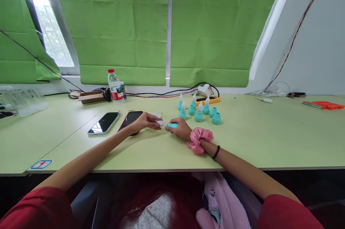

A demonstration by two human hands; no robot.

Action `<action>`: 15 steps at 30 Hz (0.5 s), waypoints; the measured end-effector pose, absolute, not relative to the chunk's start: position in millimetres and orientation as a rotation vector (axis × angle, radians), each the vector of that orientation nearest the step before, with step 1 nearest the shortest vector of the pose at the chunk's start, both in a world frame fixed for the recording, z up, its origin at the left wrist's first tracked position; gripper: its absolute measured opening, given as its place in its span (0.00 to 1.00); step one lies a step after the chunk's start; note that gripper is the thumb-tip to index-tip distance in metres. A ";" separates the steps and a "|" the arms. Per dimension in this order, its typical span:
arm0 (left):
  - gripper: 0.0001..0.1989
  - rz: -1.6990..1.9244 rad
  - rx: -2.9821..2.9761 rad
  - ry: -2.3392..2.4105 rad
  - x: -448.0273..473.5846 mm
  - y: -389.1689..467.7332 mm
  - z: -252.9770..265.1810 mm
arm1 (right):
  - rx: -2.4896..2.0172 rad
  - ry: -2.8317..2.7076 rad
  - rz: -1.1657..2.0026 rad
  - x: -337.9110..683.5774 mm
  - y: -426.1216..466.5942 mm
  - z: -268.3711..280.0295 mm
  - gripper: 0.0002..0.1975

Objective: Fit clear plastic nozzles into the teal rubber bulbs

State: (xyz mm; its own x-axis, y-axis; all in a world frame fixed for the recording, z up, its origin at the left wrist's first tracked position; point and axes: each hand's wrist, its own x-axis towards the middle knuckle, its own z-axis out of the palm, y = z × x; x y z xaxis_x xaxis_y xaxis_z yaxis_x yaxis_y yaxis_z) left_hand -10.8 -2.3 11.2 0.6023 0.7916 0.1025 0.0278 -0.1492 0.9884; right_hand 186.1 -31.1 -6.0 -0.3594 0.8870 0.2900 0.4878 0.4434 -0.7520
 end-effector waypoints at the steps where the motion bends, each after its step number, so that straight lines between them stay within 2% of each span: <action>1: 0.24 0.772 1.600 0.705 -10.4 -2.7 11.4 | -1.155 -1.995 0.776 186.2 -31.6 -5.3 0.14; 5: 0.23 0.794 1.643 0.712 -9.9 -4.3 12.9 | -1.143 -2.030 0.716 186.1 -34.2 -4.3 0.13; 10: 0.22 0.738 1.668 0.728 -12.5 -6.9 17.0 | -1.034 -2.127 0.206 184.0 -37.5 -7.3 0.10; 15: 0.20 0.668 1.677 0.749 -14.4 -4.2 13.4 | -1.011 -2.292 -0.114 183.1 -39.2 -12.8 0.10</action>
